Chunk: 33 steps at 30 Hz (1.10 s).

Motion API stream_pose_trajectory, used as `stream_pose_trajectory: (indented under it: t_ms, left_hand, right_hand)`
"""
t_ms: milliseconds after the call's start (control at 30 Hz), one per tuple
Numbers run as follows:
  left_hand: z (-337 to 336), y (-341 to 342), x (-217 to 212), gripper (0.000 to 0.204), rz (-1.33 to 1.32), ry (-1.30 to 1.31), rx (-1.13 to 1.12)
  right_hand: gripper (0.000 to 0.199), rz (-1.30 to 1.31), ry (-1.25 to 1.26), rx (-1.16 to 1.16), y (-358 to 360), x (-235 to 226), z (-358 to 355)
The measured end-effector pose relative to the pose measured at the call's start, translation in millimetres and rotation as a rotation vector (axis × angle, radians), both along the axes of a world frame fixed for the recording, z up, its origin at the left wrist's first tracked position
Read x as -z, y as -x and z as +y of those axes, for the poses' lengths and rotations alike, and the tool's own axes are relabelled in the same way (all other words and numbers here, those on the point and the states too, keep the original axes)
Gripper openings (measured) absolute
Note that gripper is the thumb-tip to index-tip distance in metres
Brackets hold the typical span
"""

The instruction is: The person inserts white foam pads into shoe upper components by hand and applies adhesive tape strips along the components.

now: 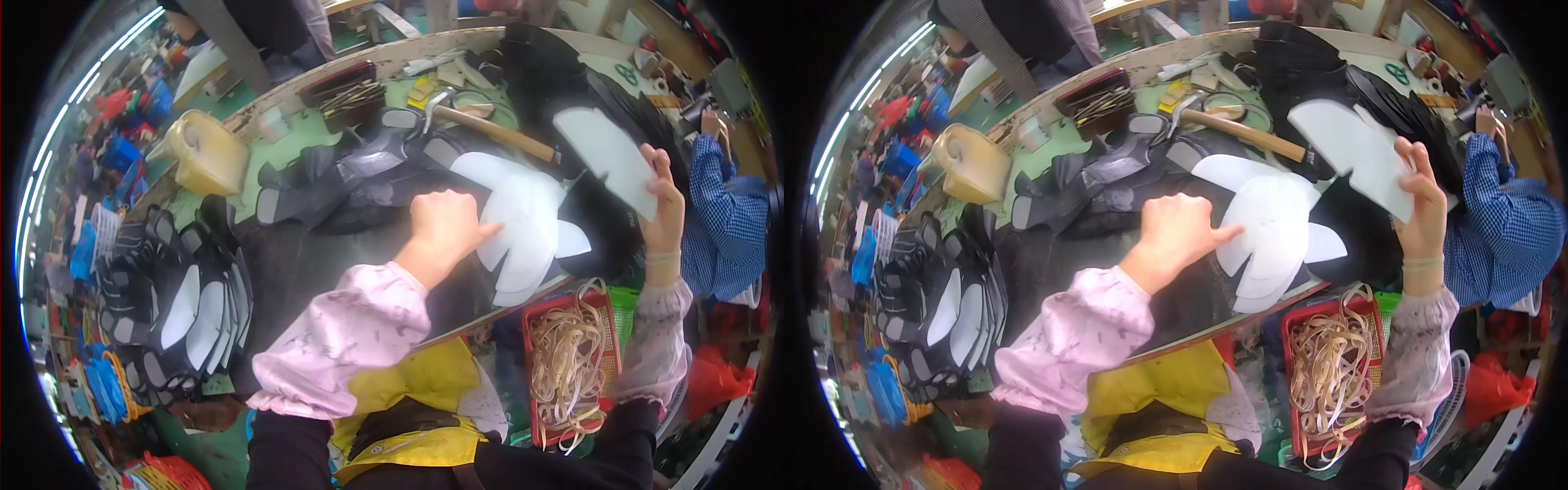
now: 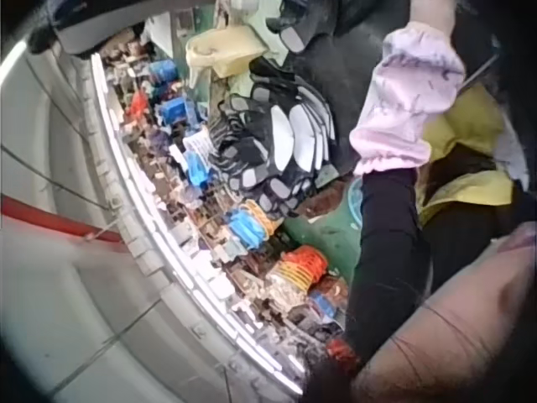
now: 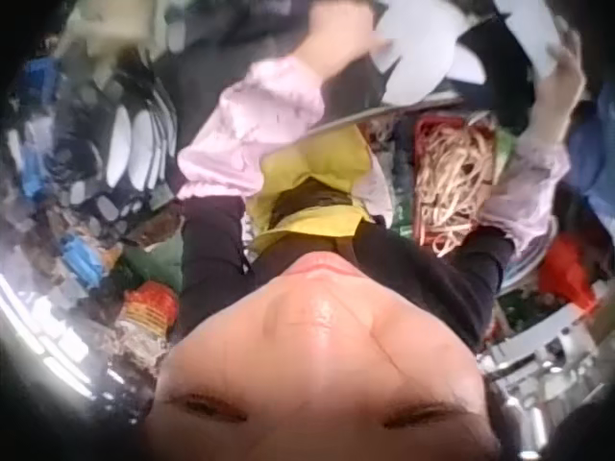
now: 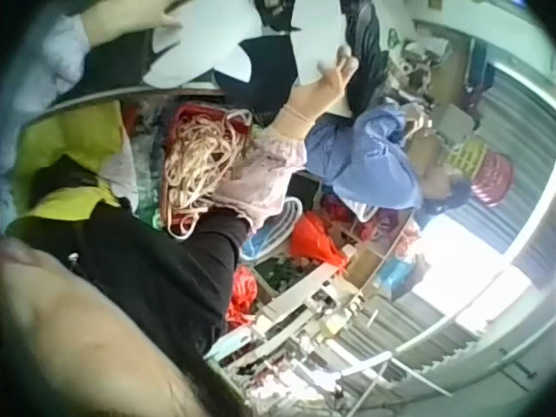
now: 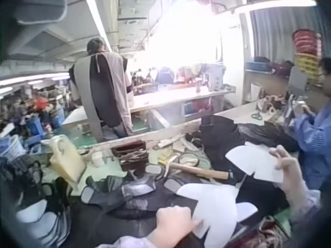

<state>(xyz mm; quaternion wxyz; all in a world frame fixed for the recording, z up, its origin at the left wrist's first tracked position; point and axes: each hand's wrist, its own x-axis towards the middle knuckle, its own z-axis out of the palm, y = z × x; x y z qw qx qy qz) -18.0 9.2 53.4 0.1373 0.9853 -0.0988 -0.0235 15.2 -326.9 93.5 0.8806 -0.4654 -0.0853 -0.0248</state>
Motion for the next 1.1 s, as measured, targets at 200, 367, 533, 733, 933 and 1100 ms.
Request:
stream_pose_trajectory:
  t_ms: [200,367,533,733,933,1100]
  left_hand:
    - [122.6,-13.9,-0.6,0.045,-0.572,0.129,-0.141]
    - [179.8,-27.3,34.0,0.051,-0.281,0.8,-0.249]
    - [178.0,5.0,-18.6,0.04,-0.822,0.905,-0.344]
    - [126.9,132.3,-15.7,0.056,-0.364,0.012,0.215]
    - [144.0,152.9,-24.3,0.051,0.089,1.029,-0.084]
    - [152.4,159.3,-33.6,0.018,0.395,1.123,-0.325]
  right_hand:
    - [0.049,0.054,-0.138,-0.28,33.2,5.2,32.0]
    - [0.036,0.129,-0.288,-0.431,30.8,4.2,78.2]
    - [0.037,0.11,-0.337,-0.31,32.3,10.4,63.6]
    - [0.037,-0.032,-0.51,-0.451,26.4,6.1,47.3]
    - [0.034,0.134,-0.336,-0.742,60.7,-2.5,167.5]
    - [0.029,0.226,0.29,-0.733,88.1,8.2,238.1]
